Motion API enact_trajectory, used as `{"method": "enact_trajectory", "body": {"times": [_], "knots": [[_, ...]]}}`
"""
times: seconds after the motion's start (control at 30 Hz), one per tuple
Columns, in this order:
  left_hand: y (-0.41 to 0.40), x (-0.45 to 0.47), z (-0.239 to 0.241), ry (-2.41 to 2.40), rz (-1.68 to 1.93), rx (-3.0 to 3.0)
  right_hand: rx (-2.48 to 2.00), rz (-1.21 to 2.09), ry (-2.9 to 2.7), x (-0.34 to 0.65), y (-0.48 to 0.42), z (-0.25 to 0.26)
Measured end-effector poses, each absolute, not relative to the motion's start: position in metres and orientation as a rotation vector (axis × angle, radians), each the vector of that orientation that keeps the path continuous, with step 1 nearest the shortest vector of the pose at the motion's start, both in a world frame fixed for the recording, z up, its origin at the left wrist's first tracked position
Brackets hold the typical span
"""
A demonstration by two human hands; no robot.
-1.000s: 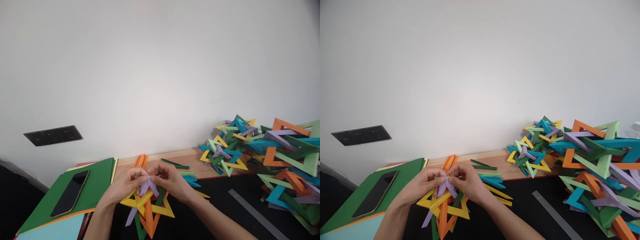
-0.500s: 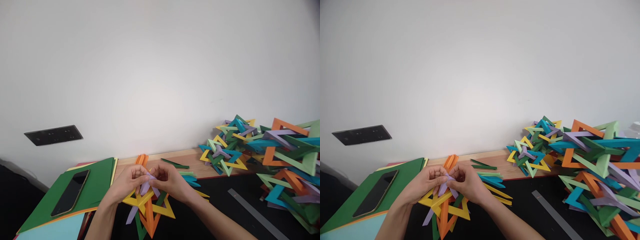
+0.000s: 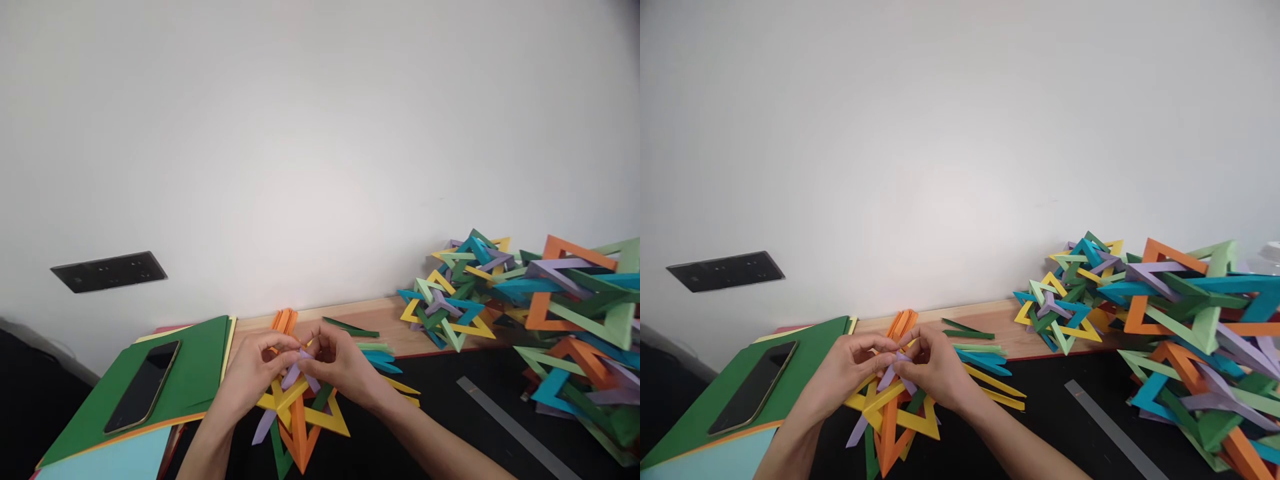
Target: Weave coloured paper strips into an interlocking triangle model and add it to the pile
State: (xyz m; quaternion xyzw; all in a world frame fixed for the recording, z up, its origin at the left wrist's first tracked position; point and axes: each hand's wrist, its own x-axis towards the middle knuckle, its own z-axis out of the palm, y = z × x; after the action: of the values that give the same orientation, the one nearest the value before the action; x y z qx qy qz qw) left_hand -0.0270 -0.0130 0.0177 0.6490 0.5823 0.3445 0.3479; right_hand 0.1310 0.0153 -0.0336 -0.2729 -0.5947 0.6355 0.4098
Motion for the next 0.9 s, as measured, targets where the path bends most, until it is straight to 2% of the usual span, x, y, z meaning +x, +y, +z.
{"method": "enact_trajectory", "body": {"times": [0.53, 0.9], "knots": [[-0.0189, -0.0209, 0.0183, 1.473, 0.95, 1.643, -0.635, 1.665, -1.469, 0.1312, 0.0158, -0.0344], [-0.0162, -0.0252, 0.0179, 1.448, 0.987, 1.57, -0.605, 1.562, -1.591, 0.1353, 0.0198, -0.0329]]}}
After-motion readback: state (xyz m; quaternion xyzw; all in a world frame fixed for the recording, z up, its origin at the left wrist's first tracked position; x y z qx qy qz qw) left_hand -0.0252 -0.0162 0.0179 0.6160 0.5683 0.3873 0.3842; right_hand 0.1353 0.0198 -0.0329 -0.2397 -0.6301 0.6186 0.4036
